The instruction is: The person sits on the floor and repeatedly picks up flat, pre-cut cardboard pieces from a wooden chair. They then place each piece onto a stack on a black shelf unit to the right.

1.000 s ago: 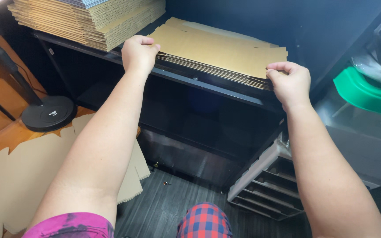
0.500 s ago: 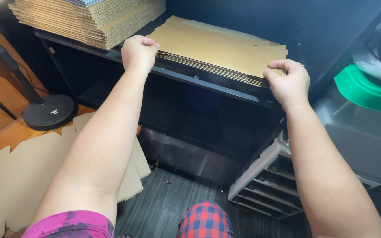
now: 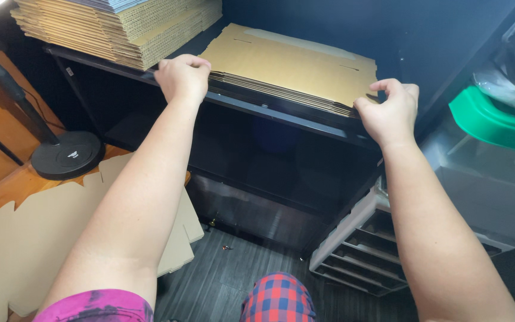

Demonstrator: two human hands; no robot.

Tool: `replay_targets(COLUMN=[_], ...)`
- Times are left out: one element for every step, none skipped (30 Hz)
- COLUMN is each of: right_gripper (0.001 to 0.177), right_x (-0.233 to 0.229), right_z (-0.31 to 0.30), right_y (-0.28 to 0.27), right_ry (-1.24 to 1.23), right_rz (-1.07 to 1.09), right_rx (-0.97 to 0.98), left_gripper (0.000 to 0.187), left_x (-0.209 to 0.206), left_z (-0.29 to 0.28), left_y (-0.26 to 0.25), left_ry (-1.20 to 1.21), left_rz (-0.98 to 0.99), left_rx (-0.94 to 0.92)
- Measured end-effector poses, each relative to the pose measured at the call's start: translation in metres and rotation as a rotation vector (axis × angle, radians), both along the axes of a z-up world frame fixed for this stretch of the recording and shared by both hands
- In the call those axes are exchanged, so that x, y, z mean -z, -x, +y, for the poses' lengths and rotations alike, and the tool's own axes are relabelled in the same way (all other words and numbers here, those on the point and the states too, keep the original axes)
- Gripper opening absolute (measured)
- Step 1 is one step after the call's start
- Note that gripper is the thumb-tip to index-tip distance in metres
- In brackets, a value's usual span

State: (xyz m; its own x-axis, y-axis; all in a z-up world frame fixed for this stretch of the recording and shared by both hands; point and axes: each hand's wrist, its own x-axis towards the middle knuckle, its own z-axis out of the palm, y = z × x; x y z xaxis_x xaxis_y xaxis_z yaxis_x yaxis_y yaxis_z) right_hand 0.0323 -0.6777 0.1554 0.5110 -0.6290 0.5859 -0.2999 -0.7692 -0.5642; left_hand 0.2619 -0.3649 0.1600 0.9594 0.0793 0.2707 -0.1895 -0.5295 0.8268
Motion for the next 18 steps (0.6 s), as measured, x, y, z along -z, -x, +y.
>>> replay_targets(right_gripper=[0.036,0.031,0.027,0.027,0.026,0.026,0.026,0.028,0.031,0.031,0.031,0.031,0.031,0.026,0.021,0.021,0.021,0.021], right_x=[0.004,0.009,0.014,0.013,0.012,0.011,0.01,0.009,0.008,0.009,0.01,0.012,0.019,0.026,0.033,0.043,0.053,0.064], right_z=[-0.005,-0.01,-0.016,-0.009,-0.001,0.007,0.019,0.032,0.044,0.056,0.068,0.081,0.089,0.097,0.106,0.117,0.128,0.139], right_y=[-0.003,-0.005,-0.007,-0.001,0.004,0.008,0.015,0.019,0.024,0.026,0.028,0.031,0.028,0.026,0.024,0.019,0.015,0.01], right_ry=[0.0,0.047,0.095,0.094,0.18,0.266,0.265,0.344,0.423,0.417,0.388,0.355,0.345,0.271,0.195,0.185,0.12,0.052], right_rz=[0.0,-0.089,-0.179,-0.177,-0.285,-0.394,-0.393,-0.486,-0.578,-0.578,-0.62,-0.661,-0.658,-0.693,-0.727,-0.721,-0.733,-0.746], right_rx=[0.001,-0.029,-0.06,-0.06,-0.111,-0.166,-0.169,-0.244,-0.319,-0.326,-0.397,-0.47,-0.479,-0.571,-0.661,-0.672,-0.701,-0.732], left_gripper=[0.029,0.019,0.01,0.01,0.012,0.018,0.018,0.021,0.024,0.024,0.028,0.032,0.032,0.033,0.033,0.033,0.033,0.032], left_x=[0.002,0.006,0.009,0.009,0.009,0.008,0.013,0.018,0.022,0.04,0.058,0.078,0.093,0.109,0.124,0.138,0.151,0.164], left_z=[0.001,0.002,0.003,0.007,0.011,0.017,0.025,0.034,0.043,0.054,0.066,0.078,0.091,0.105,0.119,0.133,0.146,0.161], left_y=[-0.001,-0.001,-0.001,0.007,0.015,0.023,0.034,0.046,0.057,0.054,0.05,0.048,0.051,0.054,0.057,0.063,0.068,0.075], left_ry=[0.0,0.061,0.121,0.12,0.18,0.241,0.24,0.256,0.271,0.266,0.209,0.149,0.141,0.16,0.179,0.174,0.181,0.186], left_rz=[0.0,-0.075,-0.15,-0.148,-0.161,-0.174,-0.174,-0.195,-0.216,-0.214,-0.301,-0.385,-0.38,-0.365,-0.351,-0.343,-0.335,-0.328], left_rx=[0.001,-0.078,-0.157,-0.157,-0.161,-0.168,-0.171,-0.129,-0.086,-0.094,-0.079,-0.065,-0.075,-0.062,-0.049,-0.061,-0.068,-0.079])
